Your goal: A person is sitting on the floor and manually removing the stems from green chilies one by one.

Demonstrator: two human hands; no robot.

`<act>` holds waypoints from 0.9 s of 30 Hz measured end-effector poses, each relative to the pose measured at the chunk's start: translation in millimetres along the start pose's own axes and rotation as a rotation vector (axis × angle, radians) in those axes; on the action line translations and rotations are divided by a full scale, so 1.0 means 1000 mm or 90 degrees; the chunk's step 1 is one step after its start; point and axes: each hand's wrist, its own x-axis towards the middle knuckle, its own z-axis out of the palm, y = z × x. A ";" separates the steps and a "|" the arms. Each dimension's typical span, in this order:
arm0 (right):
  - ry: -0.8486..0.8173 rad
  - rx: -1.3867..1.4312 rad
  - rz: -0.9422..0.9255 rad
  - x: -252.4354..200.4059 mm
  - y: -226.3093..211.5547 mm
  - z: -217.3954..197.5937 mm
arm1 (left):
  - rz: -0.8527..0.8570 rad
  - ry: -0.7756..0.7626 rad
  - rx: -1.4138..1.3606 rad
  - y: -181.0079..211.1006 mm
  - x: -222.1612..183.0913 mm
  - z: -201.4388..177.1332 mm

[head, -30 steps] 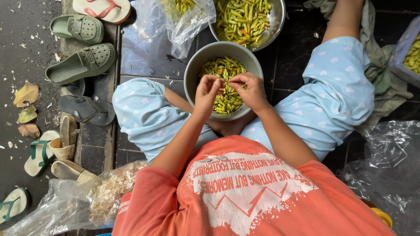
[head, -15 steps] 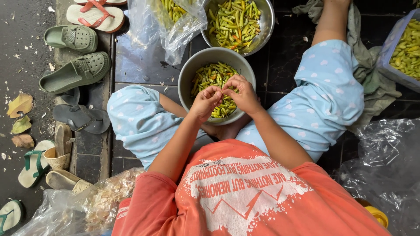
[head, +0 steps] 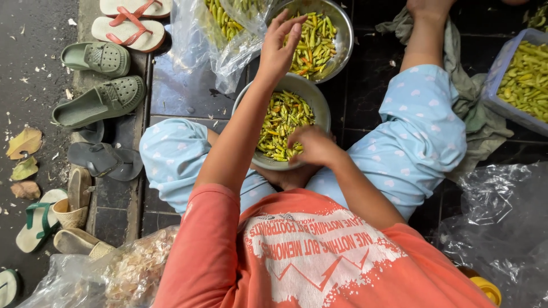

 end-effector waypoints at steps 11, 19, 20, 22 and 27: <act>0.098 -0.126 -0.055 0.000 0.022 0.065 | -0.148 -0.240 0.432 0.061 -0.265 -0.057; 0.374 -0.139 -0.084 0.024 0.054 0.048 | -0.154 -0.272 0.452 0.012 -0.224 -0.040; 0.407 -0.092 -0.084 0.021 0.056 0.041 | -0.127 -0.275 0.454 0.009 -0.213 -0.038; 0.441 -0.046 -0.089 0.016 0.060 0.030 | -0.100 -0.274 0.459 0.004 -0.193 -0.034; 0.602 0.093 -0.047 -0.016 0.072 -0.004 | -0.133 -0.356 0.503 -0.012 -0.152 -0.024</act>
